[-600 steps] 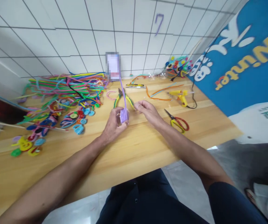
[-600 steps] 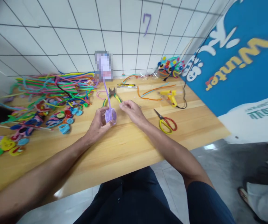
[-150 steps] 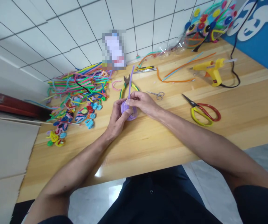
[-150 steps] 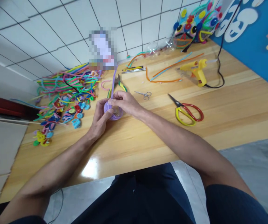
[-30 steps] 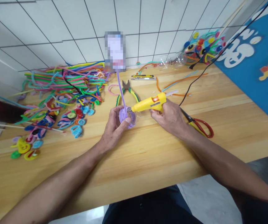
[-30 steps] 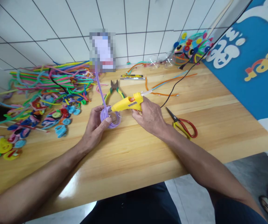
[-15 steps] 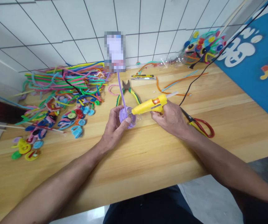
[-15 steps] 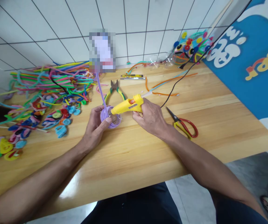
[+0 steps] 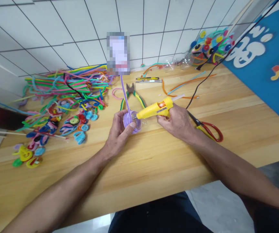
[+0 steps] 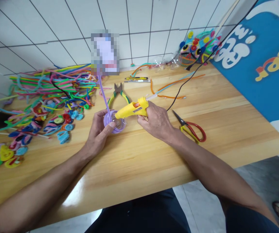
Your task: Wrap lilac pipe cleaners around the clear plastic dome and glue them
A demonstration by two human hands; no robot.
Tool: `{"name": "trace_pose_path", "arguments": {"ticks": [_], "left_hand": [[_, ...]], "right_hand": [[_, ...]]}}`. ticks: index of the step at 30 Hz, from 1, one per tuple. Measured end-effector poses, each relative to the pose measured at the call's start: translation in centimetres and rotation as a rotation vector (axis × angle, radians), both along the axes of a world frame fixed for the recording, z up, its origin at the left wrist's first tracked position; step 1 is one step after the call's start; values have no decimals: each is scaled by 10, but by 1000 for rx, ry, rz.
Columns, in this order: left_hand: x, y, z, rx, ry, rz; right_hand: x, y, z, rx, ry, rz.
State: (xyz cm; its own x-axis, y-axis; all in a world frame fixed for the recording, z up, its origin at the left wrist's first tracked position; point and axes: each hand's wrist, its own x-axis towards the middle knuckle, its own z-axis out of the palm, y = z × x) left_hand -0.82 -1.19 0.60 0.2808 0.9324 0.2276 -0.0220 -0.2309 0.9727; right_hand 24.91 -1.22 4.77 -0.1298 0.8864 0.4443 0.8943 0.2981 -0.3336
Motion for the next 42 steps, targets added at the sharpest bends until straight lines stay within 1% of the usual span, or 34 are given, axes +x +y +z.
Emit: {"name": "trace_pose_path", "arguments": {"ticks": [6,17,23,32,37,42], "left_hand": [[1,0,0,-15,-28,8],[-1,1,1,23,12,-27],[1,0,1,-6,-33,-3],[-1,1,-2,-10,-20,-8],[0,1,-2,2,-32,-2],[-2,2,-2,25,5,-12]], "right_hand": [[2,-2,2,-23,1,8],[2,4,-7,12,23,-7],[2,3,-6,17,14,-1],[4,2,-5,-12,7,19],[4,4,-6,7,12,9],[5,7,-9,28,14,20]]}}
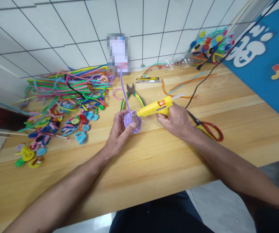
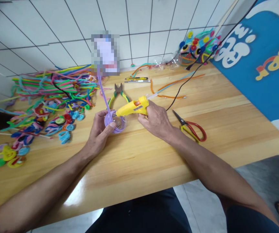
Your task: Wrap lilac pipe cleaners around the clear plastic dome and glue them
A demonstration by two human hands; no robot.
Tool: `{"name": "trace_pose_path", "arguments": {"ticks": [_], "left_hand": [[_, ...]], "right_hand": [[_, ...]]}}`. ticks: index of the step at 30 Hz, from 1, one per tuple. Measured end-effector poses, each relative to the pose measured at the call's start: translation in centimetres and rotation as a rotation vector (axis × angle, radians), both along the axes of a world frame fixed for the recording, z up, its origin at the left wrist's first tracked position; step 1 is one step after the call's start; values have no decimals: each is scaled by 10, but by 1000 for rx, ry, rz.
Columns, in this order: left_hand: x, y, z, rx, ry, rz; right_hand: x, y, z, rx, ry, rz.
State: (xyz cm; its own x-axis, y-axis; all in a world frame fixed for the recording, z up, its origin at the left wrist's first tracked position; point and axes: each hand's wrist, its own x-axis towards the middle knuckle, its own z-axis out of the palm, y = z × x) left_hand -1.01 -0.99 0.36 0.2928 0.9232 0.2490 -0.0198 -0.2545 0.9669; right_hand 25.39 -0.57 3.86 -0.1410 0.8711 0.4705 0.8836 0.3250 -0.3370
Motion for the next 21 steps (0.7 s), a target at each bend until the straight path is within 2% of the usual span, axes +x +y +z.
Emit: {"name": "trace_pose_path", "arguments": {"ticks": [12,21], "left_hand": [[1,-1,-1,-8,3,6],[0,0,1,-1,-11,-3]], "right_hand": [[1,-5,6,-31,19,26],[1,-1,1,-29,40,6]]}}
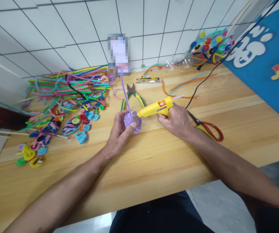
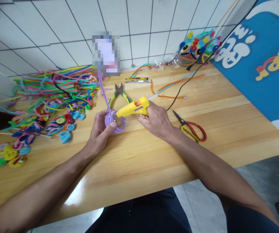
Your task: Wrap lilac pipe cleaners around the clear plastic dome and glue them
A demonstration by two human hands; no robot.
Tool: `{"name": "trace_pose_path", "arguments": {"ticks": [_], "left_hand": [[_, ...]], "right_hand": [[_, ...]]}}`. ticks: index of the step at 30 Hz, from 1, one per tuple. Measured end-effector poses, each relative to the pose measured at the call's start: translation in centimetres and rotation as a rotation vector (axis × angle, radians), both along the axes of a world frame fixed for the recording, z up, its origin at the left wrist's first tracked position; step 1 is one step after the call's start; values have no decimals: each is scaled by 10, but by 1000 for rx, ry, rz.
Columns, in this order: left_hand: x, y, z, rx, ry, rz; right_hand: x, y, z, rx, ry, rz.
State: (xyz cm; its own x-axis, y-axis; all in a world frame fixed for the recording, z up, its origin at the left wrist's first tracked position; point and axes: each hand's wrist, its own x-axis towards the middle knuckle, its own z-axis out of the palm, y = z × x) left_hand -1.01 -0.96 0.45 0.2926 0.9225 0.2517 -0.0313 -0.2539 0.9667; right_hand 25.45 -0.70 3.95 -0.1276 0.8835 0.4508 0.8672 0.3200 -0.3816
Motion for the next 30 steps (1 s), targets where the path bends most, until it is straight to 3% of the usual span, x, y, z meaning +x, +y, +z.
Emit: {"name": "trace_pose_path", "arguments": {"ticks": [19,24,27,30], "left_hand": [[1,0,0,-7,3,7],[0,0,0,-12,14,17],[0,0,-2,-12,21,33],[0,2,-5,3,3,40]], "right_hand": [[-2,-2,3,-40,-53,-26],[-4,1,0,-32,43,-57],[1,2,6,-36,166,-94],[18,3,24,5,287,-150]]}}
